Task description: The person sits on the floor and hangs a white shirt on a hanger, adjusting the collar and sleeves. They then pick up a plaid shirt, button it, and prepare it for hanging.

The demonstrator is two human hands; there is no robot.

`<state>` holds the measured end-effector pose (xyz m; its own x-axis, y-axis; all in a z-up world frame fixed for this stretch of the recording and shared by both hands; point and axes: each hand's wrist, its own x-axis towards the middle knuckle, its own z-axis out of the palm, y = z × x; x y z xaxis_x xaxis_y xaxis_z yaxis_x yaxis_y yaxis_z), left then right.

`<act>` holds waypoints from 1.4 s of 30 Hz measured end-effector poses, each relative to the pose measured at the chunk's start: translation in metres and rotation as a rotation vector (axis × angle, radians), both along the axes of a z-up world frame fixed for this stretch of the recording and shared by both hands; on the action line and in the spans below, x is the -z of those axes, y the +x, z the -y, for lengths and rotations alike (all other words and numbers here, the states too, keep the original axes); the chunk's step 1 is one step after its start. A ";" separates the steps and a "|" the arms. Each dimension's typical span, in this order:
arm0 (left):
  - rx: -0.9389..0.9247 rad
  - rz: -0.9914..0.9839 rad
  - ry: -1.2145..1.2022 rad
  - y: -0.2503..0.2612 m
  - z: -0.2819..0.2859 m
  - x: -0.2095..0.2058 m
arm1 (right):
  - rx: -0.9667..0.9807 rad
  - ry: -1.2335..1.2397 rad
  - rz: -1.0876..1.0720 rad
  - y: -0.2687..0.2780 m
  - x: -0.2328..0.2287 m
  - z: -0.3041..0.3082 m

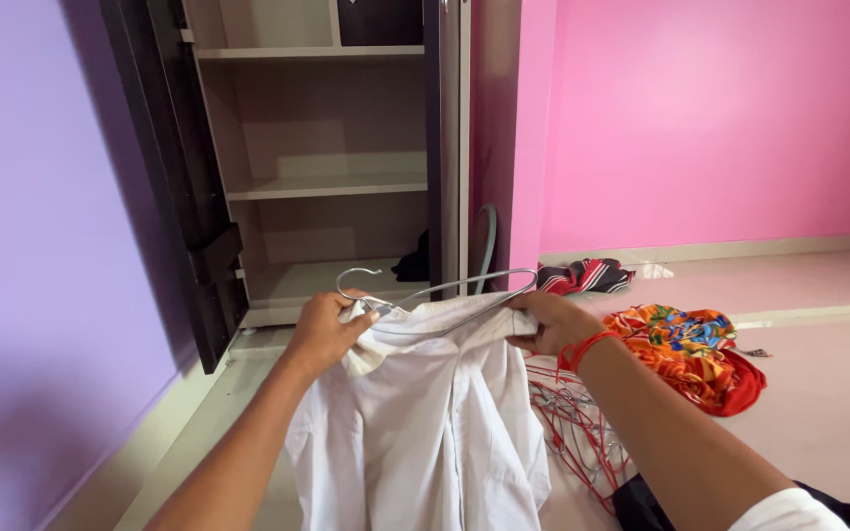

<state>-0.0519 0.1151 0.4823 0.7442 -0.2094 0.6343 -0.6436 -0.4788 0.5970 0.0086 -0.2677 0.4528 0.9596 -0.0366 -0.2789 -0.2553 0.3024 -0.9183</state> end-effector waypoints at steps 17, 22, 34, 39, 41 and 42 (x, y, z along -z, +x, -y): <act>-0.212 0.023 0.023 -0.006 -0.009 -0.017 | 0.043 -0.407 0.141 -0.098 -0.091 -0.053; -0.176 -0.053 -0.159 -0.024 0.013 -0.026 | 0.067 -0.555 0.196 -0.097 -0.089 -0.044; 0.053 -0.106 -0.083 -0.010 0.024 -0.030 | 0.217 -1.009 0.298 -0.112 -0.092 -0.023; 0.085 -0.116 -0.066 -0.024 0.025 -0.036 | 0.217 -0.933 0.328 -0.113 -0.099 -0.016; 0.018 -0.066 -0.012 -0.034 0.032 -0.040 | 0.192 -0.985 0.435 -0.118 -0.104 -0.025; -0.015 -0.044 0.006 -0.039 0.037 -0.043 | 0.178 -1.033 0.434 -0.120 -0.109 -0.032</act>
<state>-0.0909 0.0783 0.5258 0.7741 -0.2021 0.5999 -0.6100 -0.4916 0.6215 -0.1117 -0.2358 0.5615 0.9259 -0.2021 0.3191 0.1164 -0.6511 -0.7500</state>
